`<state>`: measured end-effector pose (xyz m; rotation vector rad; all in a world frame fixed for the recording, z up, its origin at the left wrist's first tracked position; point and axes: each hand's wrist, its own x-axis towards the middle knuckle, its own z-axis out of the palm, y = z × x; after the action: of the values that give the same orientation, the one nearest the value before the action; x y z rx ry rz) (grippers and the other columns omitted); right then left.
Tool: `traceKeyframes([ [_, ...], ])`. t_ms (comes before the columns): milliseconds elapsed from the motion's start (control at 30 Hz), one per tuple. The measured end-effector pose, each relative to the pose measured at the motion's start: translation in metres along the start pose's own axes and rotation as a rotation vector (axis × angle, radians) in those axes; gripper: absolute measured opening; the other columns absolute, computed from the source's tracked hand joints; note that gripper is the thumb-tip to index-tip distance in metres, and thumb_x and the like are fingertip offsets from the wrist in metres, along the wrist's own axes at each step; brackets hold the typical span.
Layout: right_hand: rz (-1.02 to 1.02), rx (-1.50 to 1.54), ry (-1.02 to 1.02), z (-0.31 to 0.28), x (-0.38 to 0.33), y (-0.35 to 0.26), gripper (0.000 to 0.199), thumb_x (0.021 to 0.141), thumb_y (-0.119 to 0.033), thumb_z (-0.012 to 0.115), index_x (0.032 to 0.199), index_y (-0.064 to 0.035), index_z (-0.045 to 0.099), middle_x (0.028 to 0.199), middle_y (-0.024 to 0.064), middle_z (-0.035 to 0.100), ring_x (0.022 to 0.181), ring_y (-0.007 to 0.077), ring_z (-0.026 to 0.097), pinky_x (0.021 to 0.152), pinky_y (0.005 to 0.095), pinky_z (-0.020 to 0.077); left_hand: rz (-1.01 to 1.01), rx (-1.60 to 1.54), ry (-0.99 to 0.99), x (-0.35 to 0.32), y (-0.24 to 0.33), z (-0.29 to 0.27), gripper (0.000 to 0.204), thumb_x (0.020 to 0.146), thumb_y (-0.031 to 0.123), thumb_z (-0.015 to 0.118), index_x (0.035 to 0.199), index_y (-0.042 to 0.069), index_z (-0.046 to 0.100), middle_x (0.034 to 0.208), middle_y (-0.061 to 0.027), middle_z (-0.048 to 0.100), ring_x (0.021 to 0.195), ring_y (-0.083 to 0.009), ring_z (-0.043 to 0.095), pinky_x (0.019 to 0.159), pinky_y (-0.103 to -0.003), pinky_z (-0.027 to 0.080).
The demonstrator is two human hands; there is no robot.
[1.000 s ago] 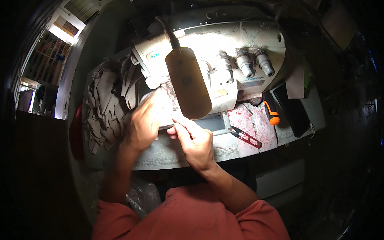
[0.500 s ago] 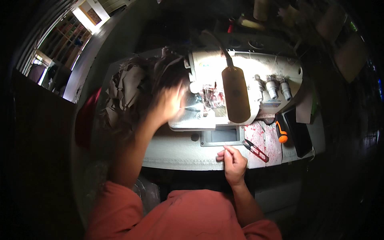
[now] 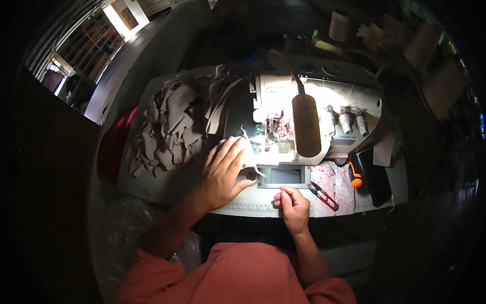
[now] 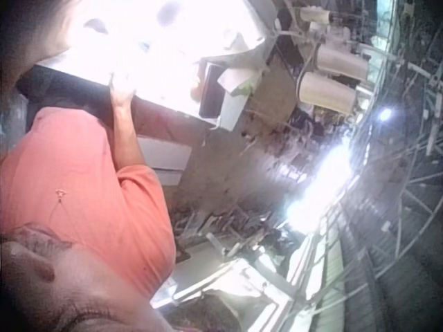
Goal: The person retrieves folded beige fabric pieces from a plastic bag and repeatedly folds them by hand on a worktable. The person handles the fabric one at a time, aligning edges and creasing folds before placing them aside.
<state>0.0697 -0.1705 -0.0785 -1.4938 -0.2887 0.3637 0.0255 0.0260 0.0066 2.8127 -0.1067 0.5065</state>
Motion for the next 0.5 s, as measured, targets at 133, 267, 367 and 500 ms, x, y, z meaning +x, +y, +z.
traceKeyframes([
  [133, 0.019, 0.023, -0.04, 0.004, 0.001, -0.001, 0.014, 0.084, -0.003, 0.047, 0.093, 0.0042, 0.054, 0.073, 0.0075, 0.059, 0.061, 0.0093, 0.055, 0.058, 0.0205, 0.0458, 0.028, -0.007, 0.004, -0.002, 0.01, 0.0, 0.058, 0.064, 0.023, 0.067, 0.11, -0.005, 0.044, 0.125, -0.0171, 0.037, 0.12, -0.029, 0.031, 0.095, -0.043, 0.025],
  [267, 0.028, 0.005, -0.065, 0.01, -0.001, -0.002, 0.014, 0.084, -0.003, 0.047, 0.093, 0.0039, 0.055, 0.073, 0.0074, 0.059, 0.062, 0.0096, 0.056, 0.058, 0.0206, 0.0462, 0.047, -0.001, 0.079, -0.003, 0.007, 0.008, 0.045, 0.066, 0.013, 0.064, 0.106, -0.003, 0.049, 0.12, -0.0143, 0.044, 0.116, -0.0273, 0.037, 0.093, -0.043, 0.027],
  [367, 0.029, -0.005, -0.067, 0.01, -0.001, 0.0, 0.014, 0.084, -0.003, 0.047, 0.093, 0.0039, 0.055, 0.072, 0.0076, 0.059, 0.061, 0.0097, 0.056, 0.058, 0.0208, 0.0466, 0.051, 0.019, 0.137, 0.001, 0.004, 0.011, 0.031, 0.071, 0.01, 0.057, 0.1, -0.001, 0.053, 0.115, -0.0108, 0.049, 0.112, -0.026, 0.042, 0.091, -0.043, 0.029],
  [500, 0.012, -0.009, -0.059, 0.007, -0.003, 0.0, 0.014, 0.084, -0.003, 0.047, 0.092, 0.0041, 0.055, 0.072, 0.008, 0.06, 0.061, 0.0098, 0.056, 0.058, 0.021, 0.0468, 0.05, -0.127, 0.266, 0.004, -0.006, 0.022, 0.021, 0.076, 0.008, 0.053, 0.094, -0.001, 0.056, 0.108, -0.0097, 0.054, 0.105, -0.0249, 0.048, 0.088, -0.038, 0.034],
])
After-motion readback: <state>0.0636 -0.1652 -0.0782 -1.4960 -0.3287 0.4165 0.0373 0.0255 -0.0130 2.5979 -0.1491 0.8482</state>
